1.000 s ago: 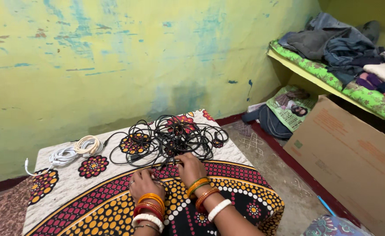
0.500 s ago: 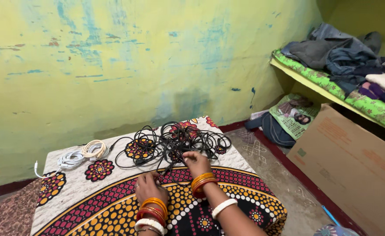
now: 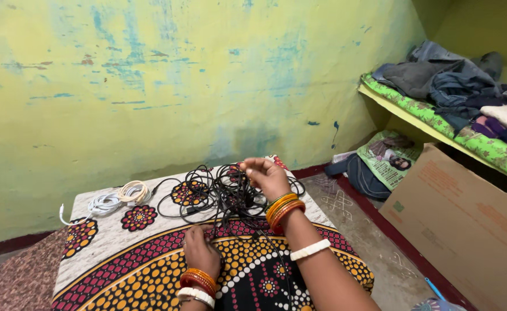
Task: The person untangles a cluster of black and white cables by hand on a patterned table. They separate a coiled white cable and pick through a larger knot of black cables to pull individual strands apart.
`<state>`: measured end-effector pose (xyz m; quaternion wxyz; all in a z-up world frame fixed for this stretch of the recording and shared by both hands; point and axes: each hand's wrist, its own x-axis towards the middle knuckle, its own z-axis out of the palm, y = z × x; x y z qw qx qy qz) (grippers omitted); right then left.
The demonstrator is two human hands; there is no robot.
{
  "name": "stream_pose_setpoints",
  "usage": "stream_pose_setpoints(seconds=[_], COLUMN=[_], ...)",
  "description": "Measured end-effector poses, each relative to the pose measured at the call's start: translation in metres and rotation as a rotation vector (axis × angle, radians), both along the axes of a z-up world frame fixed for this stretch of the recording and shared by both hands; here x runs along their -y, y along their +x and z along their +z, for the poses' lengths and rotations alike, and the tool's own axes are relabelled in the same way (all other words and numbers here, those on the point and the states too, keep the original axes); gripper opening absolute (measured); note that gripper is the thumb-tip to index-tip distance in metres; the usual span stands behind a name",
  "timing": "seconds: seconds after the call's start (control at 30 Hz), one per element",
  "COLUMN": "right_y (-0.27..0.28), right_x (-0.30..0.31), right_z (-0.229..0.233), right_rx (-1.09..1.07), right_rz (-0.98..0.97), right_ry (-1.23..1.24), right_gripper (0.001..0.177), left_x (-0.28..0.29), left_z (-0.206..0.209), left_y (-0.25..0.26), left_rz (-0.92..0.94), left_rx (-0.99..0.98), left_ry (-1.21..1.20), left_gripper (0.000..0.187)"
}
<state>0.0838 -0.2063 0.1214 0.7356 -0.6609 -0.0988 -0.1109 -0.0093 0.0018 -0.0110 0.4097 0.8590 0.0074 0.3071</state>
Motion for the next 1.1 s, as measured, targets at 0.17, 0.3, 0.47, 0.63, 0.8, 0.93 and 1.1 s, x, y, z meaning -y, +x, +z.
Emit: stream_pose_setpoints(seconds=[0.17, 0.3, 0.47, 0.63, 0.8, 0.93, 1.1], right_y=[0.013, 0.000, 0.000, -0.010, -0.020, -0.031, -0.055], right_x=[-0.008, -0.010, -0.014, -0.009, -0.005, -0.020, -0.062], right_z=[-0.078, -0.091, -0.086, -0.046, 0.006, 0.045, 0.056], right_rx=[0.013, 0.024, -0.205, -0.418, -0.154, 0.279, 0.384], right_rz=[-0.240, -0.486, -0.382, -0.347, -0.567, -0.579, -0.231], right_ry=[-0.433, -1.019, -1.300, -1.265, -0.995, -0.794, -0.357], right_gripper=[0.023, 0.046, 0.068, 0.038, 0.024, 0.018, 0.016], left_x=[-0.001, 0.000, 0.000, -0.001, 0.000, -0.001, -0.010], left_z=[0.003, 0.009, 0.005, 0.002, 0.007, 0.010, 0.001], left_y=[-0.004, -0.007, -0.005, 0.000, -0.002, -0.006, -0.002], left_rz=[0.006, 0.005, -0.001, -0.007, 0.005, -0.006, -0.081], left_rx=[0.005, -0.011, 0.041, 0.057, -0.055, -0.007, 0.047], left_ry=[-0.064, -0.029, -0.023, 0.000, -0.029, -0.040, -0.291], left_gripper=[0.012, 0.024, 0.028, 0.029, 0.031, 0.033, 0.042])
